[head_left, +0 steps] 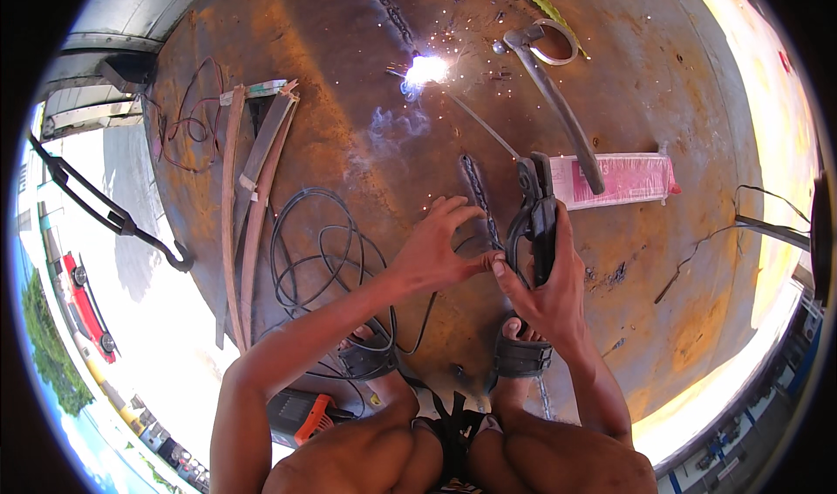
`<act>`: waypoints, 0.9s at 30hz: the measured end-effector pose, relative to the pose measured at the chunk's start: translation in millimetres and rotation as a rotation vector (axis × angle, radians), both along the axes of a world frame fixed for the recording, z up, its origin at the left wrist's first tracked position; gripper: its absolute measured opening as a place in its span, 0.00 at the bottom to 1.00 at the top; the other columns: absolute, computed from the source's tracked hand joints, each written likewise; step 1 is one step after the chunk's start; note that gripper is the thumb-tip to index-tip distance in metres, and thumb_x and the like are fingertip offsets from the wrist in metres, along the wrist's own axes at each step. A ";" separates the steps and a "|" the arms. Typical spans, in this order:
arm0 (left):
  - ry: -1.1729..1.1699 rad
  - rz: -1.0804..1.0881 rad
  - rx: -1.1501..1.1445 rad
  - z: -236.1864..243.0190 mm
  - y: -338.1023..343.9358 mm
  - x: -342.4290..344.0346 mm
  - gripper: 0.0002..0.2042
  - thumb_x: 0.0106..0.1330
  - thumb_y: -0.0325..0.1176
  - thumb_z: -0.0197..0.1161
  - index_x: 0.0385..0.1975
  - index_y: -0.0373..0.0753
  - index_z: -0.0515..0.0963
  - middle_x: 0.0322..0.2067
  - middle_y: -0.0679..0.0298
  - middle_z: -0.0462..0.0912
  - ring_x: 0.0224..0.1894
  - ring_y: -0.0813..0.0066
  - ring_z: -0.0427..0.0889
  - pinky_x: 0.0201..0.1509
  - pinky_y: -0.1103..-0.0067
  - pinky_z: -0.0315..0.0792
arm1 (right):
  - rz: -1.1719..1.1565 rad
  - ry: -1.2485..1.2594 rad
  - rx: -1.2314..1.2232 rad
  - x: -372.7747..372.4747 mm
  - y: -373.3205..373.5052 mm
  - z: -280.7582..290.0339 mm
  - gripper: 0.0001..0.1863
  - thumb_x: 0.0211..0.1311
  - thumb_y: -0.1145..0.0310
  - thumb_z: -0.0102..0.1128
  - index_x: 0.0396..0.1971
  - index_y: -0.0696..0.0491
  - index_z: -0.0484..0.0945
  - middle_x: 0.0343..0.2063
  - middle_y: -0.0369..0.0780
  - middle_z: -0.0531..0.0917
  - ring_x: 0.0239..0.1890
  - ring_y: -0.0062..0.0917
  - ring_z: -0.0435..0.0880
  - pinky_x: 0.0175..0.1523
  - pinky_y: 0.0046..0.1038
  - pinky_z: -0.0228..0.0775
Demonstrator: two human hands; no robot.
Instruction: The person welds a metal sheet using a welding torch, creating sparks and molten metal. They then use a hammer to chip away slag from the weld seam. The person repeats the welding and chipping process multiple times.
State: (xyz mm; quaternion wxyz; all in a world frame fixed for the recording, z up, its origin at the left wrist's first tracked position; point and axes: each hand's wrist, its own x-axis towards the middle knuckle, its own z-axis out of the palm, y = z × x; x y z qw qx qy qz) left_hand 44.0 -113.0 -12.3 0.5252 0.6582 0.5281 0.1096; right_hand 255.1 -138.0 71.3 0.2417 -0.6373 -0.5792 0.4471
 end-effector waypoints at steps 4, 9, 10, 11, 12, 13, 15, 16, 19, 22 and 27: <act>-0.017 0.010 -0.008 0.5 0.0 0.4 0.45 0.54 0.62 0.80 0.66 0.37 0.76 0.73 0.37 0.65 0.78 0.32 0.58 0.80 0.52 0.59 | -0.004 -0.007 -0.006 0.5 -0.5 0.0 0.53 0.60 0.60 0.77 0.76 0.64 0.51 0.51 0.58 0.83 0.50 0.52 0.89 0.54 0.43 0.80; -0.015 0.019 -0.003 0.4 -0.6 0.0 0.44 0.54 0.61 0.81 0.65 0.37 0.76 0.72 0.37 0.66 0.78 0.32 0.59 0.79 0.53 0.60 | -0.004 0.005 -0.003 0.1 -0.4 -1.6 0.53 0.60 0.60 0.77 0.76 0.64 0.51 0.51 0.58 0.83 0.51 0.51 0.89 0.55 0.43 0.80; -0.021 0.018 0.002 0.2 -0.3 0.3 0.44 0.54 0.61 0.81 0.65 0.37 0.76 0.72 0.37 0.66 0.78 0.32 0.59 0.79 0.53 0.60 | -0.005 0.008 -0.002 0.5 -0.5 -1.8 0.53 0.60 0.60 0.77 0.76 0.64 0.51 0.51 0.58 0.83 0.51 0.51 0.89 0.55 0.43 0.80; -0.031 0.018 0.001 0.0 0.0 0.5 0.44 0.54 0.61 0.81 0.65 0.37 0.76 0.72 0.37 0.66 0.78 0.32 0.59 0.79 0.53 0.60 | -0.006 0.010 -0.002 0.8 -0.5 -2.0 0.53 0.60 0.60 0.77 0.76 0.64 0.51 0.51 0.59 0.83 0.51 0.51 0.89 0.55 0.42 0.80; -0.042 0.017 0.000 -0.1 0.3 0.6 0.44 0.54 0.60 0.81 0.65 0.37 0.76 0.72 0.37 0.66 0.78 0.32 0.59 0.79 0.52 0.60 | -0.008 0.009 -0.003 1.0 -0.5 -2.0 0.53 0.60 0.60 0.77 0.76 0.65 0.51 0.52 0.59 0.83 0.51 0.51 0.89 0.55 0.42 0.80; -0.049 0.016 0.000 0.6 1.0 0.0 0.43 0.54 0.60 0.81 0.65 0.37 0.76 0.72 0.37 0.66 0.78 0.32 0.59 0.79 0.52 0.60 | -0.008 0.011 -0.004 0.7 -0.2 -1.7 0.53 0.60 0.60 0.77 0.76 0.65 0.51 0.52 0.59 0.83 0.51 0.51 0.89 0.55 0.42 0.80; -0.072 0.013 -0.001 1.6 3.1 -1.0 0.43 0.55 0.60 0.81 0.65 0.37 0.76 0.72 0.37 0.66 0.78 0.32 0.58 0.79 0.52 0.60 | -0.008 0.015 0.006 0.5 -0.1 -1.9 0.53 0.60 0.60 0.77 0.76 0.65 0.51 0.52 0.59 0.83 0.51 0.51 0.89 0.55 0.42 0.80; -0.084 0.011 -0.002 1.4 3.4 -1.5 0.43 0.55 0.60 0.81 0.65 0.37 0.76 0.72 0.37 0.66 0.78 0.32 0.58 0.79 0.52 0.60 | -0.007 0.017 0.017 0.5 -0.8 -3.2 0.53 0.60 0.60 0.77 0.76 0.65 0.51 0.52 0.59 0.83 0.51 0.51 0.89 0.55 0.42 0.80; -0.025 0.010 -0.005 2.1 1.6 -0.1 0.43 0.55 0.59 0.81 0.65 0.37 0.76 0.72 0.37 0.66 0.78 0.32 0.58 0.79 0.53 0.60 | -0.008 0.019 0.009 0.5 -1.4 -3.9 0.53 0.61 0.60 0.77 0.76 0.65 0.51 0.53 0.59 0.83 0.52 0.51 0.89 0.56 0.42 0.80; -0.011 0.010 -0.020 3.3 1.6 0.8 0.43 0.55 0.59 0.81 0.65 0.37 0.76 0.72 0.37 0.66 0.78 0.32 0.58 0.79 0.53 0.60 | -0.005 0.015 0.001 1.0 -1.0 -3.0 0.53 0.60 0.61 0.77 0.76 0.65 0.51 0.53 0.59 0.83 0.51 0.51 0.89 0.55 0.42 0.80; -0.019 0.009 -0.009 3.9 1.9 0.2 0.43 0.55 0.59 0.81 0.66 0.37 0.76 0.73 0.38 0.66 0.78 0.33 0.58 0.79 0.53 0.60 | 0.004 0.004 0.031 0.3 0.3 -2.5 0.53 0.60 0.61 0.77 0.76 0.64 0.51 0.51 0.58 0.84 0.51 0.51 0.89 0.55 0.42 0.80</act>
